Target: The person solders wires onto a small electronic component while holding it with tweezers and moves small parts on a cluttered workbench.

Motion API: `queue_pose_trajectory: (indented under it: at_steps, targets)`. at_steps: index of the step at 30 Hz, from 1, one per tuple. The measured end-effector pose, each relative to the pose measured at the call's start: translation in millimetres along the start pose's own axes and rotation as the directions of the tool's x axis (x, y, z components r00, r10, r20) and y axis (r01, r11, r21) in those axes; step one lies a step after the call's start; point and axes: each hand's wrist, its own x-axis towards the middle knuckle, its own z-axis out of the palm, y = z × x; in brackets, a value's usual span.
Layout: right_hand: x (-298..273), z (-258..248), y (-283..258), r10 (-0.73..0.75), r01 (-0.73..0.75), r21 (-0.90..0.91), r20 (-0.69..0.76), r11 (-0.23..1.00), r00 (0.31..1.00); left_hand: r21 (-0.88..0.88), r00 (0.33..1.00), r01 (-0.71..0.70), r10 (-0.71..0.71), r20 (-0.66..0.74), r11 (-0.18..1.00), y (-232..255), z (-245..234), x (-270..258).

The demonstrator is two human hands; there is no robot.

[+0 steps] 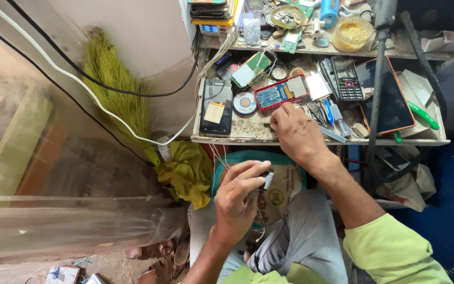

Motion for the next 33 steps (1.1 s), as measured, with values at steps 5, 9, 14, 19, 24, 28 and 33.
queue_pose_trajectory:
  at_steps: [5, 9, 14, 19, 24, 28, 33]
  targets:
    - [-2.2, -1.7, 0.0, 0.024, -0.023, 0.056, -0.012, 0.998, 1.000, 0.135, 0.998, -0.056, 0.054, 0.020, 0.989, 3.8, -1.5, 1.8]
    - [-3.3, -7.0, -3.9, 0.034, -0.033, 0.066, -0.017, 0.997, 0.999, 0.168, 0.998, -0.050, 0.046, 0.031, 0.985, 4.0, -0.8, 3.0]
    - [-18.4, -28.2, -5.9, 0.099, -0.074, 0.237, -0.093, 0.969, 0.991, 0.222, 0.998, -0.051, 0.041, 0.049, 0.974, -0.9, -0.2, 7.7]
    - [-54.1, -38.6, -12.0, 0.297, -0.374, 0.692, 0.236, 0.617, 0.925, 0.241, 0.997, -0.050, 0.036, 0.064, 0.969, -6.2, 4.2, 12.6]
    - [-74.1, -38.5, -13.9, 0.352, -0.405, 0.676, 0.225, 0.615, 0.909, 0.211, 0.986, -0.060, 0.026, 0.162, 0.976, -16.8, 6.2, 22.7]
    - [-79.0, -26.3, -13.2, 0.295, -0.439, 0.875, 0.372, 0.204, 0.880, 0.145, 0.967, -0.055, 0.017, 0.252, 0.988, -30.7, 7.2, 36.5]
    - [-82.0, 2.5, -23.8, 0.431, -0.487, 0.873, 0.440, -0.003, 0.788, 0.080, 0.940, 0.077, -0.099, 0.327, 0.994, -44.8, 9.1, 51.2]
